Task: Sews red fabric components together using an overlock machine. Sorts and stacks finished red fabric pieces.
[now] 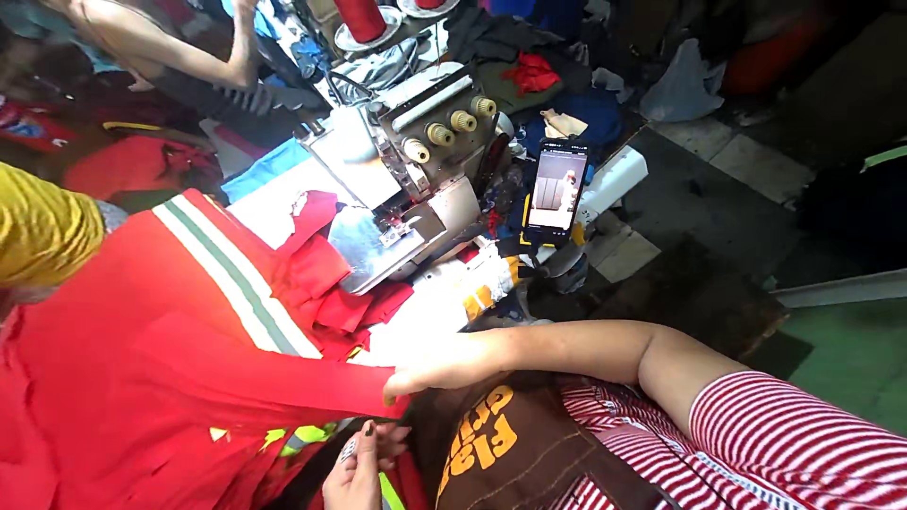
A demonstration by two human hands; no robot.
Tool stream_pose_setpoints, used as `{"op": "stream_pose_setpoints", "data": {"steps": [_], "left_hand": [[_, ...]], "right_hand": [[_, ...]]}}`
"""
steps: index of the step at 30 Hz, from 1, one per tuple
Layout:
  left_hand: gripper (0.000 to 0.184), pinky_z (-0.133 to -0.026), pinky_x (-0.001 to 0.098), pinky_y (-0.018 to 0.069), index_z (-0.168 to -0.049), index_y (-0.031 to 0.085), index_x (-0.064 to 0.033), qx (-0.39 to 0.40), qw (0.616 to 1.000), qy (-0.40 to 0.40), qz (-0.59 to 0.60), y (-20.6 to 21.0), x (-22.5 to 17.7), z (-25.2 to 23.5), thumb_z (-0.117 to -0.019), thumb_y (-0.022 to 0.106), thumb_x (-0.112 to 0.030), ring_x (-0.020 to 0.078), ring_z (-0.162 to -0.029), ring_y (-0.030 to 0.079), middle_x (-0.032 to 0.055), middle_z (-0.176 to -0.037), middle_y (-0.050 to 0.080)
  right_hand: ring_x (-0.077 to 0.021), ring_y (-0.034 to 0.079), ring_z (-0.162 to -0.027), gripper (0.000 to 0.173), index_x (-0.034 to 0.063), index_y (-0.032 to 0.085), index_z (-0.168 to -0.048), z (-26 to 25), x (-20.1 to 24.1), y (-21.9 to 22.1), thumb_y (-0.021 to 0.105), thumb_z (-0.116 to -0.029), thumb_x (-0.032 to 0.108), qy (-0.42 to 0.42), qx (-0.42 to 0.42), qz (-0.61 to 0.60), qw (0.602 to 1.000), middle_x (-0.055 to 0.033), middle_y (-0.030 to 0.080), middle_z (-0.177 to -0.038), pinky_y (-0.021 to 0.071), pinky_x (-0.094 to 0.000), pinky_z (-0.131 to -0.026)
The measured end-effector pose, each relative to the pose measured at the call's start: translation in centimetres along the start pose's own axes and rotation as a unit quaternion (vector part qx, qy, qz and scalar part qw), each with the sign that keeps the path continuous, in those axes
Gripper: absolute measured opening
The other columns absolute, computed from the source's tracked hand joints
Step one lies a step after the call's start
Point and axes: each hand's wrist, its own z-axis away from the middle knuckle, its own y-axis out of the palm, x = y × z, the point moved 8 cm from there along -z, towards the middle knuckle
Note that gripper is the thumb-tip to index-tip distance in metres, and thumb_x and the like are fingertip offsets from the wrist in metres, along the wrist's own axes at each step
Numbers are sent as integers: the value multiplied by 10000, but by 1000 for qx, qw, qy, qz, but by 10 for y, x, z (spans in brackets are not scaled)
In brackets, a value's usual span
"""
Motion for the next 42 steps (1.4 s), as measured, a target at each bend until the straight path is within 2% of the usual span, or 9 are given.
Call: {"op": "stream_pose_setpoints", "data": {"steps": [6,10,14,19,23,26,31,36,42], "left_hand": [[465,-685,340,643,-1159,555,-10,19,990,-6,136,10,-12,-13,-1126,195,-302,166,-770,765,32,-879,780],[320,-732,268,634,-1125,578,-172,-87,963,47,252,-23,-56,-51,-1130,277,-279,36,-836,730,-103,-909,748],[218,-863,360,628,-1166,536,-30,-84,953,145,254,-77,-96,-118,-1097,341,-102,193,-1002,745,78,-1121,752],[247,-929,398,596,-1294,493,-24,-109,946,140,272,-119,-121,-175,-1073,394,-74,226,-1093,704,103,-1200,697],[257,-835,234,583,-1331,472,-57,-177,939,101,277,-109,-137,-177,-1086,394,-80,87,-945,702,18,-1134,674],[224,-774,226,607,-1286,507,-72,-178,940,102,272,-84,-140,-174,-1068,463,-54,84,-849,717,-3,-1056,697],[185,-754,302,641,-1208,593,-165,52,952,214,213,-8,-149,-131,-1089,455,-191,158,-867,756,6,-1074,760],[320,-717,297,628,-1104,745,-195,391,834,299,250,74,-151,-36,-1048,529,-424,134,-785,745,2,-905,771],[304,-799,332,622,-1126,736,-103,503,798,228,243,107,-109,-4,-1048,573,-347,173,-852,739,72,-944,760]], "right_hand": [[-257,689,-853,185,-1,742,-1064,-3,34,-22,618,-937,-52,-150,-173,34,973,-146,704,-893,550,-362,-793],[-253,699,-844,168,13,756,-1036,0,55,-27,605,-971,-19,-202,-224,63,951,-140,715,-881,565,-362,-777],[-260,704,-905,172,27,761,-1051,12,68,-31,608,-981,-9,-213,-213,74,951,-135,727,-922,561,-377,-843],[-239,695,-913,192,18,744,-1088,41,79,-52,583,-993,-23,-190,-199,36,961,-137,719,-960,564,-363,-835],[-217,706,-879,170,10,738,-1063,64,87,-58,588,-990,-26,-171,-146,-1,974,-133,723,-947,575,-338,-804],[-233,701,-874,206,10,739,-1084,76,88,-60,570,-983,-52,-146,-106,-25,983,-143,718,-944,570,-355,-801],[-241,696,-974,205,39,727,-1112,84,79,-77,575,-993,-27,-104,-140,46,984,-125,720,-1017,567,-384,-896],[-269,702,-1004,199,-10,706,-1070,83,74,-106,522,-1011,-58,-91,-219,86,968,-159,726,-1015,559,-399,-918],[-255,705,-1006,181,-29,705,-1043,85,71,-115,527,-1017,-48,-87,-251,94,959,-160,728,-989,554,-389,-944]]}}
